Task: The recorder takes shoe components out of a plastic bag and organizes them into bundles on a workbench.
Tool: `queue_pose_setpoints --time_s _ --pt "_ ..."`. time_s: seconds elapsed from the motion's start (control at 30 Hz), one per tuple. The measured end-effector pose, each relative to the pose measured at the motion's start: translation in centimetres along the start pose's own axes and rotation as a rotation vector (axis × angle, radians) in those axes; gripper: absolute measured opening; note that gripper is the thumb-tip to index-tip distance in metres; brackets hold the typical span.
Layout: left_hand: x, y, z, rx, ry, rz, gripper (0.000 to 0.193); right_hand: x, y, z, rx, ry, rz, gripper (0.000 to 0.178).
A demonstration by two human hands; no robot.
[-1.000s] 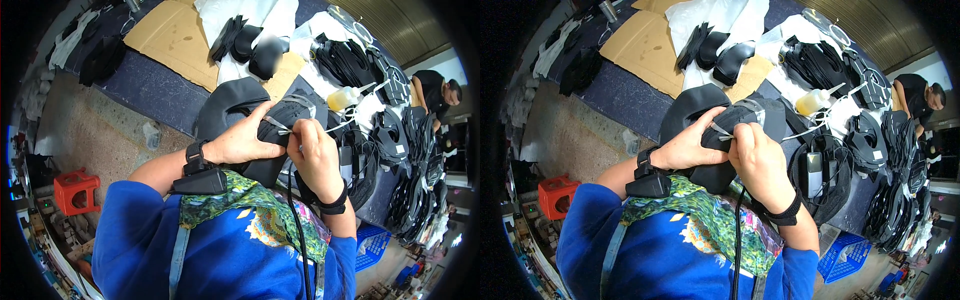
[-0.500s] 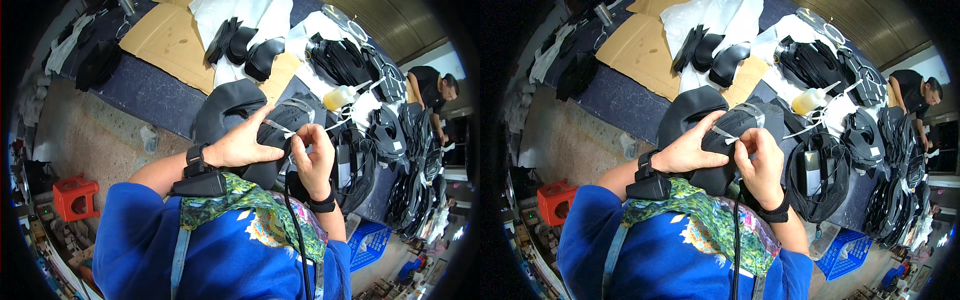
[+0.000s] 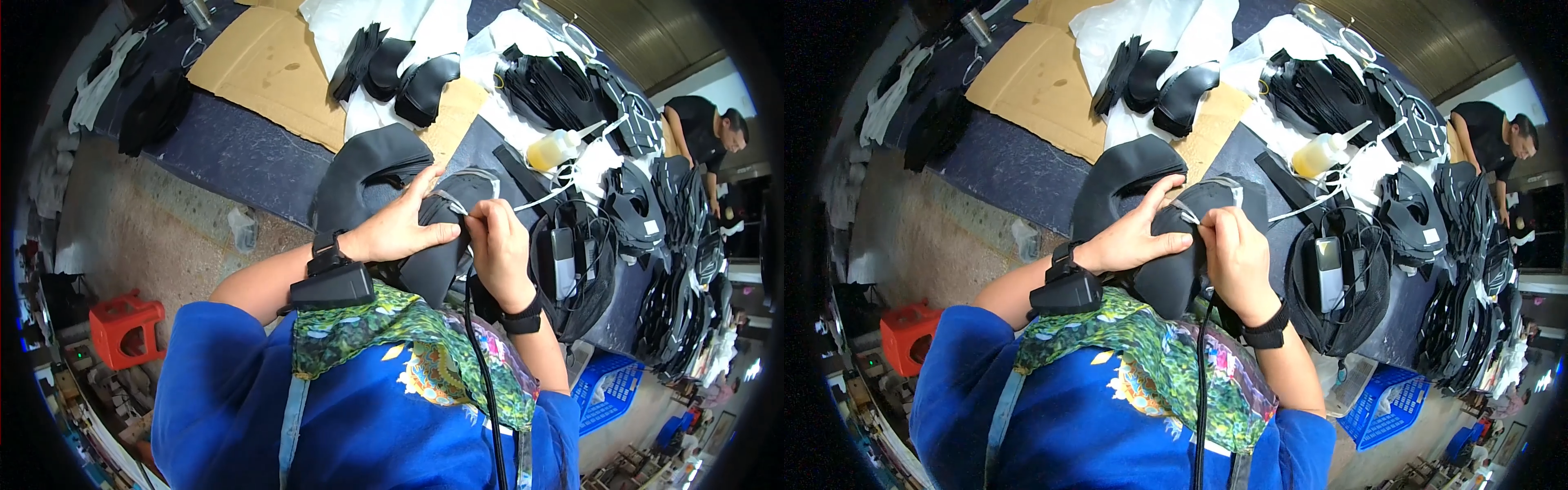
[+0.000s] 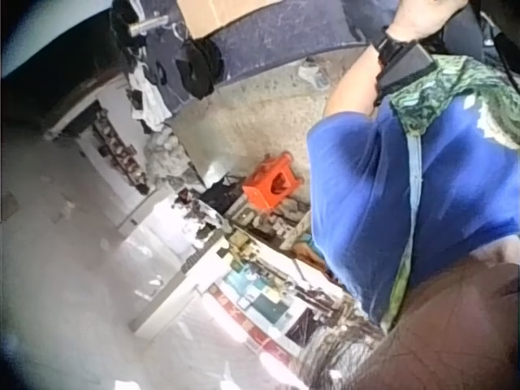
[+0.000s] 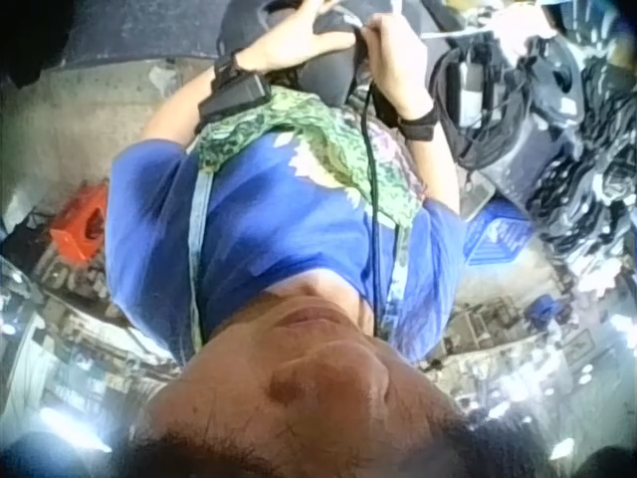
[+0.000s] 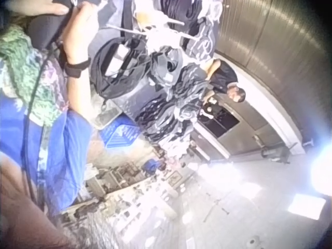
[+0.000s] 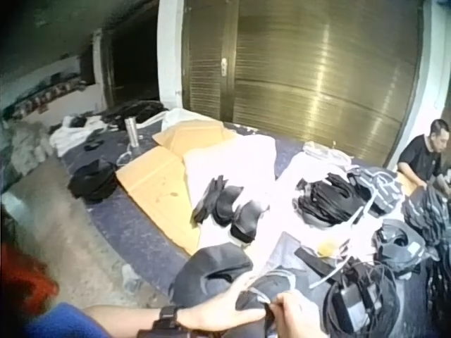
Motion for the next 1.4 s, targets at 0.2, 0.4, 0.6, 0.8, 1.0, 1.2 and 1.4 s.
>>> queue_pose_setpoints --time_s 0.2,0.4,0.6,0.8,1.0,1.2,1.4 --pt "-0.4 0.3 1.9 -0.097 0.141 0.042 0.074 1.0 -2.4 -2.4 -0.059 -0.143 0.071 0.015" --pt "-0.4 1.3 0.9 -0.298 0.276 0.163 0.071 0.6 -3.1 -2.7 -0.111 -0.182 0.081 0.013" --pt "-0.8 1.8 1.0 -0.437 0.112 0.098 0.060 0.4 -3.9 -2.8 -0.081 -0.168 0.075 0.011" --pt "-3.0 3.7 -2.1 -0.686 -0.338 -0.175 0.010 -0.1 -4.7 -3.1 -0.084 -0.142 0.074 0.010" --pt "-3.9 3.5 -1.3 -0.746 -0.307 0.039 0.005 -0.3 -5.1 -3.1 -0.075 -0.152 0.067 0.010" --pt "-4.7 3.7 -1.1 -0.766 -0.311 0.114 0.005 -0.3 -5.5 -3.3 -0.097 -0.228 0.054 0.010" --pt "-4.6 3.7 0.0 -0.564 -0.285 0.020 0.007 0.0 -5.3 -4.3 -0.315 -0.454 0.121 0.008"
Point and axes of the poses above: each hand's wrist, its own x-axis away from the middle knuckle, its own y-axis out of the back of the hand, z = x × y, the point moved 2 cm from there along -x, towards the middle knuckle, and after that the axes turned 2 degrees about -z, right-handed, at the moved point
